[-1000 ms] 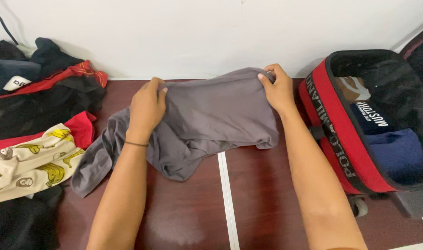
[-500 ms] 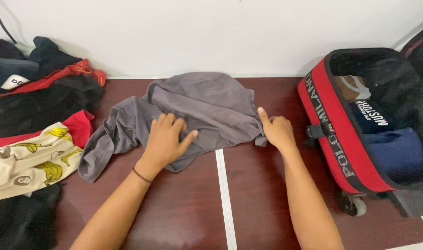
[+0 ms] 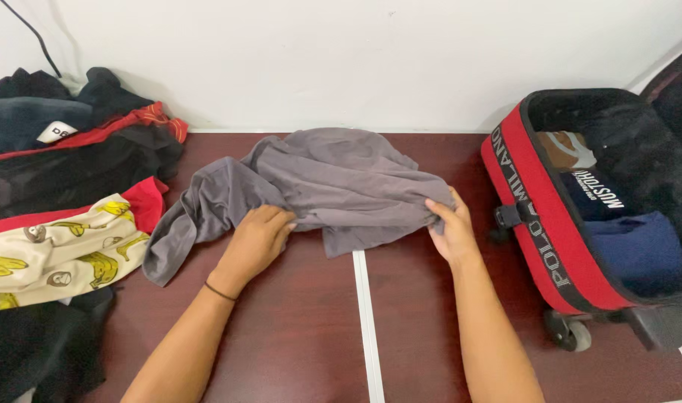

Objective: The person folds a dark blue t-shirt with yellow text on a wooden table and places it into an open red suitcase. They then unfold a grey t-shirt, smooth it out, and fold it neatly on the table.

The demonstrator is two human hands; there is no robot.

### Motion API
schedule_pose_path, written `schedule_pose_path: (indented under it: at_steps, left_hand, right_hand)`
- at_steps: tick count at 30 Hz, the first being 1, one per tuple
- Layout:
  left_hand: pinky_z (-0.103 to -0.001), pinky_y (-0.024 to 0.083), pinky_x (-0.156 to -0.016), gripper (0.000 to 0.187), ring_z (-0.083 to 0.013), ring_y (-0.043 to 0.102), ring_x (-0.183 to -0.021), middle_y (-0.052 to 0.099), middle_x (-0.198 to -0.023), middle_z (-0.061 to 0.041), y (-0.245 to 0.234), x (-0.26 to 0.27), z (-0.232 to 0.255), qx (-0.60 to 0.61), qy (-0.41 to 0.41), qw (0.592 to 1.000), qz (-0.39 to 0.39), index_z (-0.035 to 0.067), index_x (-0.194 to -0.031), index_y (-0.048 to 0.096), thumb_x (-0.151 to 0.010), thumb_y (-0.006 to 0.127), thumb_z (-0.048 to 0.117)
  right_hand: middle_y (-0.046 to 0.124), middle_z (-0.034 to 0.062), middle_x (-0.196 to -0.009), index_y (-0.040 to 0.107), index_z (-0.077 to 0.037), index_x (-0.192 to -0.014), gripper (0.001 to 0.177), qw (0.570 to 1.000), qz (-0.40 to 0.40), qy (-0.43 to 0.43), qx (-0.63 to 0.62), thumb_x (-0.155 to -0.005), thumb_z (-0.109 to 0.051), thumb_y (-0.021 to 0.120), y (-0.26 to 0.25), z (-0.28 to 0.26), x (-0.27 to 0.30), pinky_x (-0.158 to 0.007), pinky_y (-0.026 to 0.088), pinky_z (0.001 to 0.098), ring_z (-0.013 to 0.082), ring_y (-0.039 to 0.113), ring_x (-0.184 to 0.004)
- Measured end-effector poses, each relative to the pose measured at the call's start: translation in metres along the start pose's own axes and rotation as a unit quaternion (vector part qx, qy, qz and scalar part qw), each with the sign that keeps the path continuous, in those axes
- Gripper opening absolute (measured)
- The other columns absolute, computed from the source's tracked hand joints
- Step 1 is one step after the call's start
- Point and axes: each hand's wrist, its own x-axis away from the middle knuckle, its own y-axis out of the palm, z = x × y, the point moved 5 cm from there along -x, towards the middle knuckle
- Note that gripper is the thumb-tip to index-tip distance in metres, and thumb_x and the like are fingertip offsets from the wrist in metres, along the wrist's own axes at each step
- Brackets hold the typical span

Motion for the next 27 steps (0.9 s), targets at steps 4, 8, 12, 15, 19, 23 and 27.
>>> schedule_pose_path:
  at_steps: [4, 8, 12, 15, 19, 23, 27]
  left_hand:
    - [-0.047, 0.051, -0.08, 0.016, -0.0386, 0.066, -0.09, 0.071, -0.098, -0.016, -0.007, 0.002, -0.003, 0.006, -0.035, 0.997, 0.074, 0.003, -0.109, 0.069, -0.097, 0.064, 0.013]
    - [-0.048, 0.052, -0.07, 0.016, -0.0393, 0.068, -0.082, 0.072, -0.094, -0.017, -0.021, -0.001, 0.004, 0.002, -0.031, 0.993, 0.114, 0.003, -0.108, 0.068, -0.1, 0.063, 0.016]
    - [-0.049, 0.051, -0.062, 0.023, -0.0385, 0.067, -0.071, 0.07, -0.076, -0.014, -0.027, -0.002, 0.007, -0.016, -0.059, 0.998, -0.004, 0.007, -0.088, 0.068, -0.093, 0.07, 0.029]
    - [-0.051, 0.05, -0.061, 0.036, -0.0396, 0.066, -0.07, 0.07, -0.075, -0.015, -0.034, -0.005, 0.016, -0.054, -0.029, 0.997, -0.045, 0.007, -0.079, 0.066, -0.089, 0.07, 0.041]
    - [-0.051, 0.052, -0.069, 0.046, -0.0377, 0.069, -0.078, 0.073, -0.075, -0.014, -0.035, 0.0, 0.01, -0.067, -0.156, 0.959, -0.227, 0.009, -0.081, 0.072, -0.084, 0.07, 0.055]
    - [-0.048, 0.055, -0.084, 0.057, -0.0387, 0.071, -0.094, 0.075, -0.094, -0.019, -0.03, 0.022, 0.022, -0.021, -0.189, 0.911, -0.365, 0.01, -0.102, 0.074, -0.076, 0.073, 0.061]
    - [-0.048, 0.051, -0.095, 0.078, -0.0425, 0.066, -0.109, 0.069, -0.112, -0.025, -0.026, 0.031, 0.038, -0.001, -0.199, 0.879, -0.432, 0.007, -0.121, 0.068, -0.075, 0.074, 0.069]
  right_hand:
    - [0.067, 0.0151, -0.127, 0.055, 0.004, -0.137, 0.048, 0.99, -0.03, 0.048, -0.129, -0.091, 0.001, 0.065, -0.001, -0.009, 0.01, -0.1, 0.052, 0.0407, 0.0269, 0.065, -0.116]
    - [0.065, 0.0139, -0.133, 0.053, 0.001, -0.141, 0.061, 0.994, -0.062, 0.087, 0.016, -0.081, 0.005, 0.064, 0.014, -0.032, 0.024, -0.103, 0.052, 0.0392, 0.025, 0.064, -0.12]
    - [0.065, 0.0129, -0.132, 0.057, 0.002, -0.139, 0.059, 0.945, 0.001, 0.072, 0.318, -0.083, 0.001, 0.072, 0.01, -0.055, 0.028, -0.101, 0.05, 0.0336, 0.0205, 0.062, -0.119]
    - [0.067, 0.0133, -0.129, 0.055, -0.001, -0.139, 0.058, 0.892, 0.048, 0.122, 0.434, -0.086, -0.012, 0.074, 0.004, -0.061, 0.034, -0.097, 0.052, 0.0334, 0.0199, 0.063, -0.116]
    - [0.07, 0.0211, -0.123, 0.059, 0.002, -0.135, 0.06, 0.809, 0.068, 0.162, 0.561, -0.087, -0.03, 0.075, 0.0, -0.068, 0.053, -0.095, 0.054, 0.0376, 0.0278, 0.068, -0.113]
    - [0.068, 0.0284, -0.127, 0.059, 0.004, -0.135, 0.082, 0.65, 0.002, 0.187, 0.737, -0.08, -0.054, 0.079, -0.007, -0.071, 0.067, -0.1, 0.053, 0.0411, 0.0349, 0.067, -0.12]
    - [0.062, 0.0259, -0.137, 0.049, -0.002, -0.146, 0.106, 0.51, -0.088, 0.234, 0.823, -0.067, -0.063, 0.087, -0.005, -0.077, 0.083, -0.107, 0.051, 0.0415, 0.0371, 0.063, -0.127]
